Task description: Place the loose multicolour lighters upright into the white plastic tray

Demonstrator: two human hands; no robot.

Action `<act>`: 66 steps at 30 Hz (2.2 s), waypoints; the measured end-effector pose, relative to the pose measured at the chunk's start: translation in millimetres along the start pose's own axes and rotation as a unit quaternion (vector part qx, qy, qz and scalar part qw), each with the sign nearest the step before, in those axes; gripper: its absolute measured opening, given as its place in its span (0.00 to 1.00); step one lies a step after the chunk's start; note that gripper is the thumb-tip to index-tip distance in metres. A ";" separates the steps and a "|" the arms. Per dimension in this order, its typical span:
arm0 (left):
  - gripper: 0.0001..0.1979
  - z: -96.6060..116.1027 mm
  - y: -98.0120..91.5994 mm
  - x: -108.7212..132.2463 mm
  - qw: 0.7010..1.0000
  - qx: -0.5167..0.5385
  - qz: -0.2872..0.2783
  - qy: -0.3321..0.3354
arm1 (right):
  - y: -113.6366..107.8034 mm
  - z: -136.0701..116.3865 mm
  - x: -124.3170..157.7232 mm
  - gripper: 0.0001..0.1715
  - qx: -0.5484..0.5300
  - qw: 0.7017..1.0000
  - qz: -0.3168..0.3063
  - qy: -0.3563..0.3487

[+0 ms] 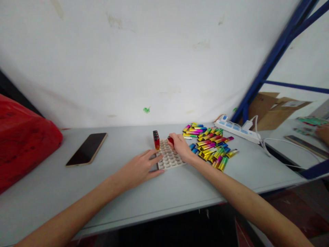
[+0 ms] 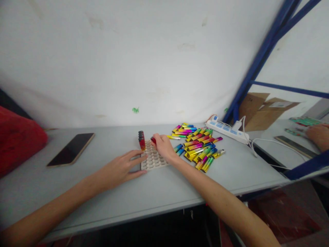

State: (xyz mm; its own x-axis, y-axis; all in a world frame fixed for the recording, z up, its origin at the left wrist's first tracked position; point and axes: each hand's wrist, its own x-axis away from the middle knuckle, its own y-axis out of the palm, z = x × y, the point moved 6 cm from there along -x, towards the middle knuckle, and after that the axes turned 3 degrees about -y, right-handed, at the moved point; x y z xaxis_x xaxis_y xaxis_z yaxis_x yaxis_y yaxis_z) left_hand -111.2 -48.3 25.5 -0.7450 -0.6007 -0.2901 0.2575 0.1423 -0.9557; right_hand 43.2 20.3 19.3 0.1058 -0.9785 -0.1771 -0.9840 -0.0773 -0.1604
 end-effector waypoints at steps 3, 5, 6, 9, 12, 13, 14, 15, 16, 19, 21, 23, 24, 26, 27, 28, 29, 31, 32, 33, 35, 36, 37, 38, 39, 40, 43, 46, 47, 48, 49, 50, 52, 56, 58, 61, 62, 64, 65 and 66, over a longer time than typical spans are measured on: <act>0.21 0.1 -0.3 0.6 1.000 0.001 0.013 0.005 | 0.1 -0.4 0.4 0.27 -0.004 1.000 -0.002 0.003; 0.21 0.0 -0.1 1.1 1.000 0.003 0.019 0.005 | 0.4 -1.1 0.8 0.29 -0.013 1.000 -0.008 0.003; 0.21 -0.2 0.0 1.3 1.000 0.004 0.019 0.003 | 0.7 -1.5 1.0 0.30 -0.019 1.000 -0.013 0.003; 0.22 -1.3 -1.8 1.1 1.000 0.017 0.015 -0.010 | 1.2 -1.7 1.6 0.33 -0.034 0.999 -0.033 0.009; 0.25 -3.3 -7.1 0.0 0.998 0.054 0.012 -0.017 | 0.0 -1.0 1.0 0.33 -0.030 0.999 -0.037 0.013; 0.26 -4.4 -9.4 -0.4 0.997 0.069 0.015 -0.018 | -0.8 -1.0 0.5 0.32 -0.025 0.999 -0.034 0.010; 0.28 -5.9 -11.7 -0.7 0.996 0.083 0.020 -0.019 | -1.5 -1.1 0.0 0.31 -0.019 0.999 -0.031 0.005; 0.28 -7.5 -13.6 -0.8 0.995 0.095 0.027 -0.020 | -2.0 -1.3 -0.5 0.29 -0.013 1.000 -0.029 0.000; 0.29 -9.2 -15.0 -0.9 0.994 0.103 0.033 -0.019 | -2.3 -1.5 -0.8 0.28 -0.005 1.000 -0.028 -0.005; 0.28 -13.4 -14.7 -0.7 0.993 0.110 0.040 -0.019 | -3.3 -1.7 -1.1 0.26 0.009 1.000 -0.027 -0.009; 0.27 -14.9 -12.6 -0.5 0.993 0.107 0.038 -0.021 | -4.4 -1.0 -1.0 0.27 0.002 1.000 -0.023 -0.001; 0.26 -15.4 -11.0 -0.5 0.994 0.100 0.039 -0.025 | -4.8 -0.5 -1.0 0.30 -0.011 1.000 -0.028 0.006; 0.25 -15.3 -10.2 -0.5 0.994 0.096 0.040 -0.025 | -4.5 -0.7 -1.1 0.31 -0.017 0.999 -0.038 0.005; 0.24 -14.8 -8.8 -0.5 0.995 0.087 0.041 -0.025 | -3.9 -2.4 -1.5 0.34 -0.024 0.998 -0.064 -0.009; 0.25 -14.6 -8.1 -0.5 0.995 0.084 0.042 -0.024 | -4.1 -4.4 -1.7 0.34 -0.021 0.997 -0.076 -0.025; 0.25 -14.4 -7.3 -0.3 0.996 0.081 0.043 -0.023 | -4.9 -7.1 -1.7 0.34 -0.009 0.995 -0.085 -0.045; 0.25 -14.4 -6.7 -0.2 0.996 0.079 0.047 -0.022 | -6.1 -10.4 -1.6 0.32 0.013 0.993 -0.091 -0.071; 0.24 -14.6 -5.9 0.3 0.995 0.076 0.053 -0.024 | -8.7 -18.9 0.0 0.27 0.077 0.984 -0.096 -0.132; 0.24 -14.4 -5.6 0.5 0.995 0.076 0.054 -0.024 | -9.4 -23.5 1.4 0.25 0.113 0.975 -0.099 -0.163; 0.23 -14.2 -5.6 0.7 0.995 0.076 0.054 -0.025 | -9.5 -27.8 3.1 0.23 0.146 0.966 -0.101 -0.190; 0.23 -13.0 -6.2 0.8 0.995 0.076 0.055 -0.023 | -9.2 -34.9 6.6 0.19 0.198 0.948 -0.098 -0.227; 0.23 -12.2 -6.7 0.8 0.995 0.075 0.054 -0.022 | -8.8 -37.3 8.0 0.18 0.212 0.944 -0.095 -0.236; 0.23 -11.5 -7.4 0.7 0.996 0.074 0.053 -0.021 | -8.2 -39.1 9.1 0.17 0.218 0.942 -0.091 -0.239; 0.23 -10.9 -7.9 0.5 0.996 0.073 0.051 -0.021 | -7.3 -40.3 10.0 0.17 0.218 0.942 -0.089 -0.239; 0.22 -10.4 -8.2 0.2 0.996 0.072 0.047 -0.021 | -6.1 -41.0 10.7 0.18 0.212 0.944 -0.088 -0.237; 0.22 -9.9 -8.4 0.0 0.996 0.072 0.041 -0.020 | -4.8 -41.1 11.3 0.18 0.204 0.946 -0.088 -0.236; 0.21 -9.4 -7.7 -0.4 0.997 0.068 0.025 -0.019 | -1.9 -39.5 11.3 0.19 0.203 0.946 -0.082 -0.240; 0.22 -10.2 -5.7 -0.1 0.998 0.056 0.015 -0.023 | -0.5 -35.6 9.0 0.18 0.224 0.937 -0.078 -0.255; 0.22 -10.6 -5.2 0.1 0.998 0.053 0.014 -0.024 | 0.1 -34.4 8.1 0.18 0.234 0.933 -0.079 -0.261; 0.21 -10.7 -4.9 0.3 0.998 0.051 0.015 -0.025 | 1.0 -33.6 7.4 0.18 0.243 0.928 -0.081 -0.269; 0.21 -10.6 -4.8 0.3 0.998 0.051 0.016 -0.023 | 2.1 -33.0 6.8 0.18 0.253 0.923 -0.083 -0.277; 0.21 -10.1 -5.0 0.3 0.998 0.050 0.017 -0.020 | 3.2 -33.0 6.4 0.18 0.260 0.918 -0.085 -0.286; 0.22 -8.8 -6.0 0.0 0.999 0.049 0.021 -0.014 | 5.3 -34.0 6.1 0.18 0.271 0.910 -0.083 -0.302; 0.21 -7.2 -8.2 -1.2 0.999 0.042 0.020 -0.008 | 11.2 -36.9 6.9 0.16 0.288 0.894 -0.106 -0.325; 0.21 -7.8 -6.9 -1.6 0.999 0.039 0.012 -0.010 | 13.4 -38.2 7.4 0.16 0.297 0.885 -0.125 -0.336; 0.22 -9.4 -4.3 -1.3 0.999 0.036 0.013 -0.012 | 12.3 -40.8 6.8 0.16 0.302 0.881 -0.138 -0.338; 0.22 -9.9 -3.6 -1.1 0.999 0.038 0.016 -0.012 | 11.4 -41.6 6.4 0.16 0.299 0.883 -0.141 -0.332; 0.22 -10.7 -3.0 -0.6 0.999 0.047 0.023 -0.012 | 9.0 -42.9 5.5 0.16 0.289 0.894 -0.144 -0.312; 0.21 -11.1 -3.0 -0.4 0.998 0.052 0.026 -0.014 | 7.8 -43.4 5.2 0.17 0.284 0.899 -0.142 -0.302; 0.21 -11.5 -3.3 -0.2 0.998 0.057 0.029 -0.015 | 7.0 -43.6 5.1 0.17 0.280 0.904 -0.139 -0.292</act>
State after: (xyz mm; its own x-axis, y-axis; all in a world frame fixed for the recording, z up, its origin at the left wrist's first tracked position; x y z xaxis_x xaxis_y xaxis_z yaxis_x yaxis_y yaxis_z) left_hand -118.9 -39.6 28.2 -0.7083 -0.6175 -0.3420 0.3693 0.0887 -0.9251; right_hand 30.6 6.4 59.6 0.5569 -0.6553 -0.5104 -0.6983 -0.0365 -0.7149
